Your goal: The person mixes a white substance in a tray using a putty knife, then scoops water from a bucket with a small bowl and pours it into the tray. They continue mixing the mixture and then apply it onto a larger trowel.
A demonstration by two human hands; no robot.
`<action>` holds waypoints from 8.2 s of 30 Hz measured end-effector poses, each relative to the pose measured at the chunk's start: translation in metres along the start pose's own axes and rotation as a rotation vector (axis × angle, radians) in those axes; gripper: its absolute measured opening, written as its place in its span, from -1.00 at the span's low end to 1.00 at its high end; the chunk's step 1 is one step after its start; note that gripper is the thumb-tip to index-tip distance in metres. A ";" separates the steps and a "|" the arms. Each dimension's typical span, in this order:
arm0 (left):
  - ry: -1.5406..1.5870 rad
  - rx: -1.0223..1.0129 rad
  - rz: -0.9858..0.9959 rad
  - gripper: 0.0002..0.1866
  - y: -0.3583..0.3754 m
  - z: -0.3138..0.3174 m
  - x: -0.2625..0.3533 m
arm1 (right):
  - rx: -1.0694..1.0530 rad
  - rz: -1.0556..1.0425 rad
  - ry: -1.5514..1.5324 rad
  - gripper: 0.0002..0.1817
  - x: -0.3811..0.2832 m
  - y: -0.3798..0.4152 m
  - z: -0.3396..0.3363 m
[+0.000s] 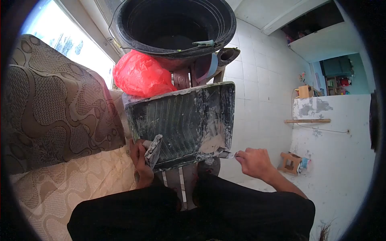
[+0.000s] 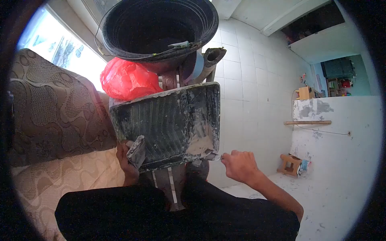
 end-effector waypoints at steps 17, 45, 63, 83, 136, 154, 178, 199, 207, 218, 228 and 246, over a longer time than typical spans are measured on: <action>-0.208 -0.129 0.097 -0.61 0.000 0.000 0.012 | -0.068 0.123 0.125 -0.76 -0.031 -0.003 0.010; -0.256 -0.078 0.117 -0.63 0.006 0.012 0.017 | 0.078 0.016 0.319 -0.80 -0.006 -0.022 -0.037; -0.297 -0.099 0.235 -0.64 0.013 0.023 0.026 | -0.070 -0.546 0.714 -0.91 -0.032 -0.139 -0.022; -0.350 -0.163 0.220 -0.50 0.008 0.026 0.028 | -0.179 -0.388 0.624 -0.73 -0.028 -0.121 -0.054; -0.352 -0.127 0.297 -0.50 0.009 0.021 0.018 | 0.228 -0.727 0.582 -0.95 0.001 -0.150 -0.055; -0.372 -0.182 0.231 -0.44 0.007 0.017 0.021 | 0.090 -0.762 0.611 -0.87 -0.009 -0.142 -0.048; -0.358 -0.195 0.303 -0.51 0.009 0.022 0.023 | 0.266 -0.627 0.602 -0.82 -0.007 -0.140 -0.075; -0.352 -0.213 0.324 -0.55 0.009 0.020 0.028 | 0.228 -0.587 0.548 -0.72 -0.007 -0.140 -0.063; -0.378 -0.205 0.291 -0.54 0.008 0.020 0.020 | 0.178 -0.499 0.412 -0.79 -0.002 -0.109 -0.051; -0.296 -0.152 0.178 -0.58 0.009 0.021 0.018 | 0.550 -0.086 -0.068 -0.74 0.024 0.015 0.081; -0.344 -0.150 0.261 -0.62 0.007 0.029 0.029 | 0.522 -0.059 -0.136 -0.75 0.019 0.060 0.076; -0.378 -0.215 0.335 -0.53 0.010 0.025 0.023 | 0.432 -0.511 0.731 -0.91 -0.010 -0.126 -0.094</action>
Point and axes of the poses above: each hand's wrist, its own y-axis away from the middle knuckle, its own z-axis out of the palm, x = y × z, the point moved 3 cm from there along -y, towards the middle knuckle, and after that the axes turned 2 degrees about y, right-handed, at the moved point
